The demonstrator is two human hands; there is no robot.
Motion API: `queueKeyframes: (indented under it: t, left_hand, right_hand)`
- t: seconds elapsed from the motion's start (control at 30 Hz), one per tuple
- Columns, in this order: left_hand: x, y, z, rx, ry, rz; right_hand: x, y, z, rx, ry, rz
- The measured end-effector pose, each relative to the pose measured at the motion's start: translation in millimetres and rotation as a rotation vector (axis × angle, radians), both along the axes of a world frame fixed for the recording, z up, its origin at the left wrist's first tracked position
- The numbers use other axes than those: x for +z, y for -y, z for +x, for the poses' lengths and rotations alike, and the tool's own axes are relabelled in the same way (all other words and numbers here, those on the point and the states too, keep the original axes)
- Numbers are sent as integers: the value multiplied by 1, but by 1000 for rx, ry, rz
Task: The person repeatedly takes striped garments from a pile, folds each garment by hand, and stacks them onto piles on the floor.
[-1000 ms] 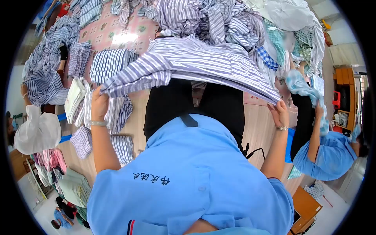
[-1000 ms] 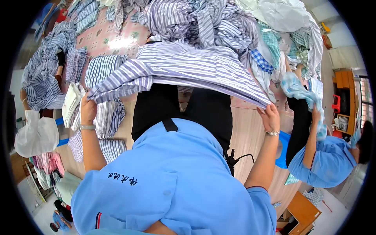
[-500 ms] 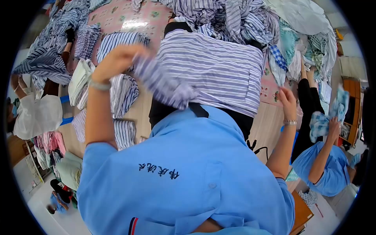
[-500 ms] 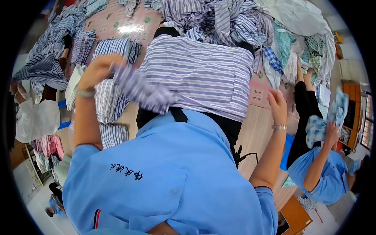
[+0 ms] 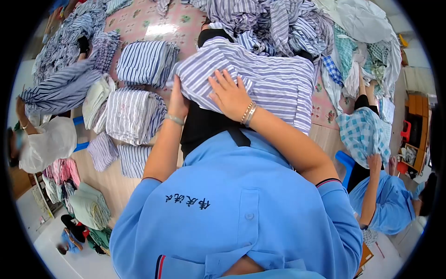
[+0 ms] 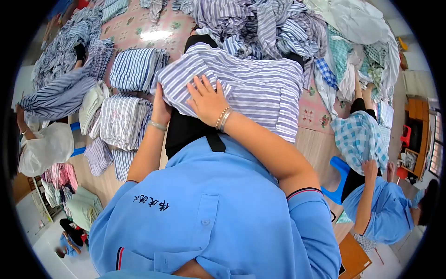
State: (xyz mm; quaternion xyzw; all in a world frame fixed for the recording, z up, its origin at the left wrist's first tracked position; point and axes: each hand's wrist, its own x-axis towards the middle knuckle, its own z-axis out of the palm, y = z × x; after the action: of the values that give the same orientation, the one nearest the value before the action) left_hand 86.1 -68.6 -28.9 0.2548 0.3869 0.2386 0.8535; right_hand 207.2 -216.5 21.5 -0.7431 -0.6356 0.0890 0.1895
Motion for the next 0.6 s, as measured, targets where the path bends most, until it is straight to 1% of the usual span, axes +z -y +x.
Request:
queueKeyframes:
  t: [0.03, 0.07, 0.13, 0.17, 0.23, 0.27, 0.3, 0.37, 0.4, 0.47, 0.5, 0.53, 0.6]
  left_hand:
    - [3, -9, 13, 10, 120, -36]
    - [25, -15, 20, 34, 206, -104]
    - [70, -19, 18, 41, 323, -63]
    - [87, -18, 12, 38, 324, -64]
    - [108, -16, -6, 149, 327, 14]
    - [102, -17, -16, 151, 317, 18]
    - [87, -17, -28, 207, 282, 28]
    - [42, -22, -55, 313, 196, 5]
    - [31, -20, -61, 314, 195, 17]
    - [39, -18, -55, 262, 387, -66]
    - [41, -21, -50, 295, 291, 78]
    - [56, -26, -45, 158, 391, 37]
    - [109, -15, -18, 74, 290, 107]
  right_hand:
    - [-9, -4, 3, -73, -81, 2]
    - [-12, -5, 3, -143, -159, 5]
    - [1, -9, 4, -186, -158, -5]
    - [11, -12, 5, -182, -158, 42]
    - [21, -20, 0, -151, -131, 121]
    - [18, -24, -4, -149, -142, 123]
    - [12, -27, -8, -102, -123, 55]
    - [-10, -30, -15, -25, -68, -70]
    - [-16, -28, -18, -23, -70, -59]
    - [-16, -26, -18, 6, 5, -34]
    - [-18, -23, -16, 0, -35, -28]
    - [-19, -18, -18, -4, -46, -39]
    - [-19, -14, -14, -22, -79, 54]
